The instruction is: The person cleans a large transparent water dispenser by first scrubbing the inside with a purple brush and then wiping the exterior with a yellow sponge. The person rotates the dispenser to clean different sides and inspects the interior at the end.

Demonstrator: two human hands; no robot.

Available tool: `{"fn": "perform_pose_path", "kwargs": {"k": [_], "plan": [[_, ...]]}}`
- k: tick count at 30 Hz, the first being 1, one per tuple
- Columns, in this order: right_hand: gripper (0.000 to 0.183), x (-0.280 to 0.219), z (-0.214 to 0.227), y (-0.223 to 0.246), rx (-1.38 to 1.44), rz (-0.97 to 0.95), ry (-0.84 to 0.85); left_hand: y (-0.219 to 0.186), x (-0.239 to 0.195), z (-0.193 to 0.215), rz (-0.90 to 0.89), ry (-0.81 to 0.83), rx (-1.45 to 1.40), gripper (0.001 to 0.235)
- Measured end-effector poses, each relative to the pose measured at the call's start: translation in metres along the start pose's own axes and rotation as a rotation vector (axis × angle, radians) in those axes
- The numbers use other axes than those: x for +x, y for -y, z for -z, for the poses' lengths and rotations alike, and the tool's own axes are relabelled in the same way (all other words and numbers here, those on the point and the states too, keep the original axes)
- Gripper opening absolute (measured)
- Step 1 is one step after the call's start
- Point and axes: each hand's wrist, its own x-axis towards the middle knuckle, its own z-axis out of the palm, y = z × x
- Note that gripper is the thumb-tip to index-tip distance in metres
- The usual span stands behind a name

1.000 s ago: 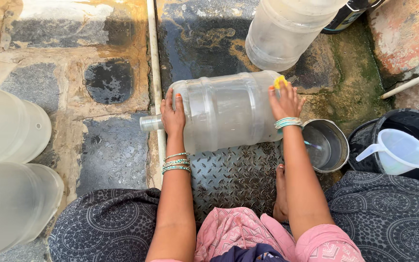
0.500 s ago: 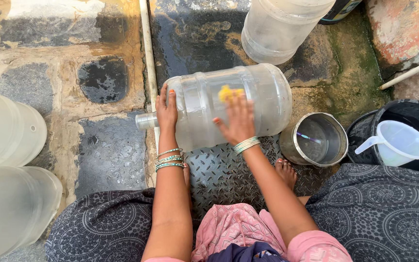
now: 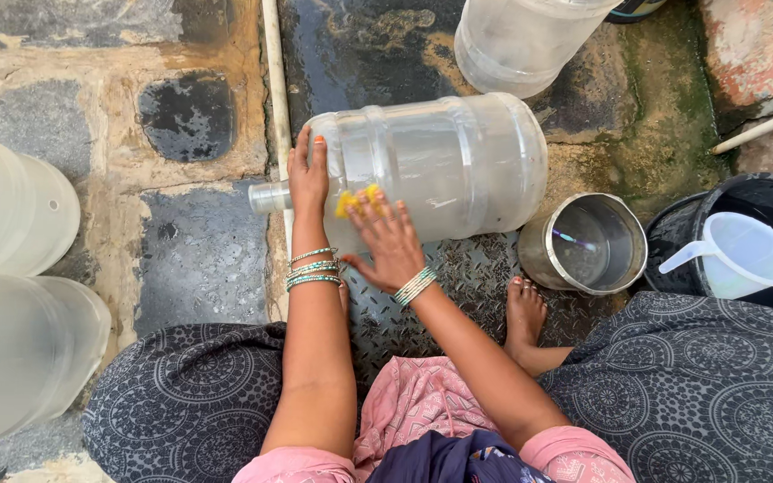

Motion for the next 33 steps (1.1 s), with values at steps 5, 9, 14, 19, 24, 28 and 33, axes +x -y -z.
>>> {"fn": "perform_pose_path", "kwargs": {"k": [5, 9, 14, 19, 24, 28, 33], "plan": [[0.092, -0.055, -0.028, -0.179, -0.085, -0.606, -0.273, -0.013, -0.005, 0.006, 0.098, 0.023, 0.014, 0.061], [0.078, -0.064, -0.025, -0.278, 1.625, -0.982, -0.579, 0.003, -0.03, 0.018, -0.071, -0.002, -0.463, 0.071], [0.051, -0.05, -0.017, -0.299, 1.371, -0.936, -0.517, -0.004, -0.048, 0.018, -0.172, -0.055, 0.002, 0.08], [0.055, -0.021, 0.009, -0.311, 0.909, -1.049, -0.381, -0.02, -0.034, 0.02, 0.005, 0.058, 0.225, 0.082], [0.07, 0.026, 0.02, -0.233, 0.052, -0.921, -0.344, -0.027, -0.042, 0.004, 0.074, -0.047, 0.223, 0.076], [0.074, 0.051, 0.001, -0.081, -0.032, -0.25, -0.257, -0.019, -0.035, -0.001, 0.108, -0.042, 0.212, 0.075], [0.074, 0.051, 0.006, -0.019, 0.162, -0.007, -0.091, -0.002, -0.022, 0.003, 0.065, 0.028, 0.164, 0.075]]}}
